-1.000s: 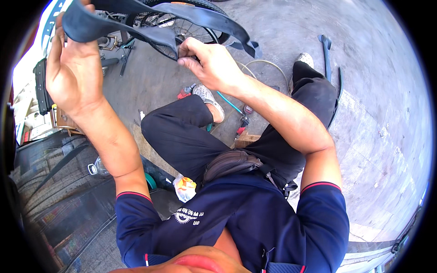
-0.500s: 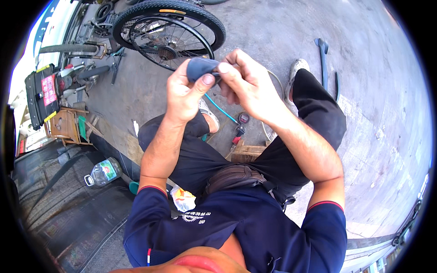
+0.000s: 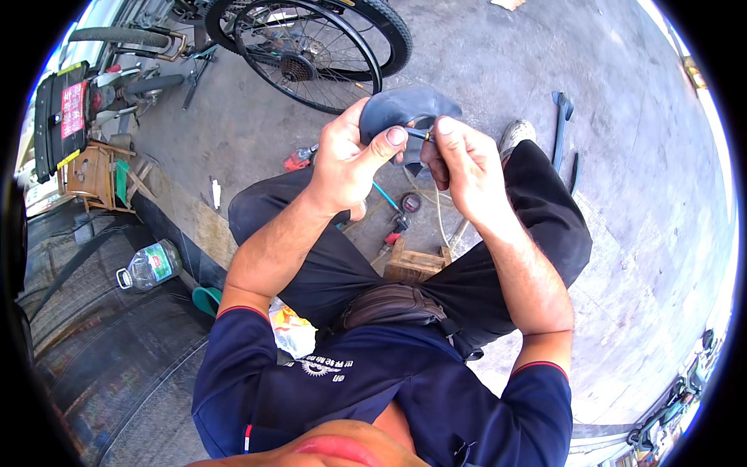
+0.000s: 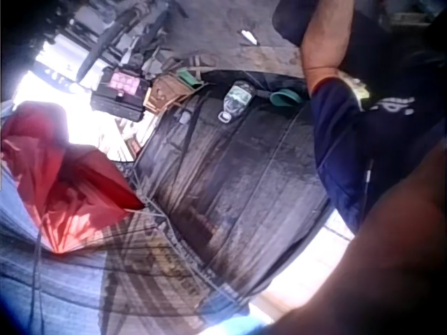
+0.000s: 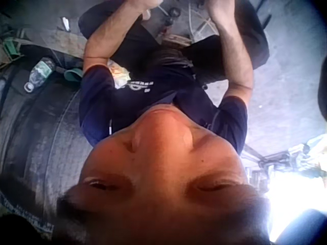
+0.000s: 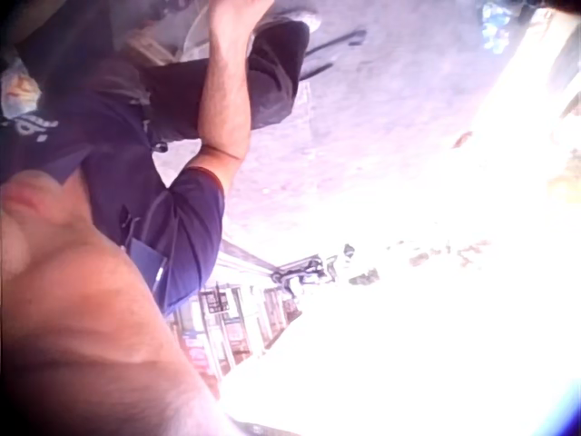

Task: The person removes an inner tube from a bicycle wheel, inspects it, and then inserts a replacement inner tube back into the tire and rim before inflating it with a pump.

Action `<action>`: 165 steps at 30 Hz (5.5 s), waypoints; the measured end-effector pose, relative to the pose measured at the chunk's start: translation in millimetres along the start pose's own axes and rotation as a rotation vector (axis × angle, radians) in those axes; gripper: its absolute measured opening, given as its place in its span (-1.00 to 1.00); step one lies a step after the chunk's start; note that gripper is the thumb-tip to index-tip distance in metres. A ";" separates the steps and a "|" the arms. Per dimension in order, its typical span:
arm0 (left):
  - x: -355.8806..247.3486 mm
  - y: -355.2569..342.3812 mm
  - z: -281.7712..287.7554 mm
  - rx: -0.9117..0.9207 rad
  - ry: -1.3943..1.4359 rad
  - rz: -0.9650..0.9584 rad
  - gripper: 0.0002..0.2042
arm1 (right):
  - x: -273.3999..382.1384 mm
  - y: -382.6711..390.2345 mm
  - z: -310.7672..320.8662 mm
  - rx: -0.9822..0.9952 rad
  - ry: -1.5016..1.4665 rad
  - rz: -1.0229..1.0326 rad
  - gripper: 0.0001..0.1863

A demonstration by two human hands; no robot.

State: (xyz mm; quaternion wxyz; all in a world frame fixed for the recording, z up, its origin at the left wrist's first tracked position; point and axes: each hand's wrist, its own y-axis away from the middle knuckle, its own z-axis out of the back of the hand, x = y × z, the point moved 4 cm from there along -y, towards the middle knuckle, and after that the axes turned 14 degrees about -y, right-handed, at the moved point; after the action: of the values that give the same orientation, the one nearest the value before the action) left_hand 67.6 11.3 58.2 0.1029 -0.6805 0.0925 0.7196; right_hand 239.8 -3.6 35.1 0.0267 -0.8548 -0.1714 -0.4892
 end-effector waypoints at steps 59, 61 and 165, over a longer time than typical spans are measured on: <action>152.4 174.1 406.6 -0.072 -1.462 0.836 -0.52 | -104.3 -244.6 91.9 -0.454 0.918 0.793 -0.49; 147.3 149.6 392.3 0.033 -1.617 0.917 -0.50 | -47.5 -265.1 51.2 -0.472 1.034 0.896 -0.24; 50.9 71.9 138.9 -0.504 0.459 0.496 -0.49 | -56.0 -26.9 7.4 -0.116 -0.114 -0.290 -0.41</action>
State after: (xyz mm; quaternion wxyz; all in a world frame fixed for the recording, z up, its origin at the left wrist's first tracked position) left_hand -88.2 -18.8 14.8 -0.2666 -0.7840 0.0952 0.5524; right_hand 211.4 8.2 -19.4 -0.1031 -0.8476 -0.2658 -0.4476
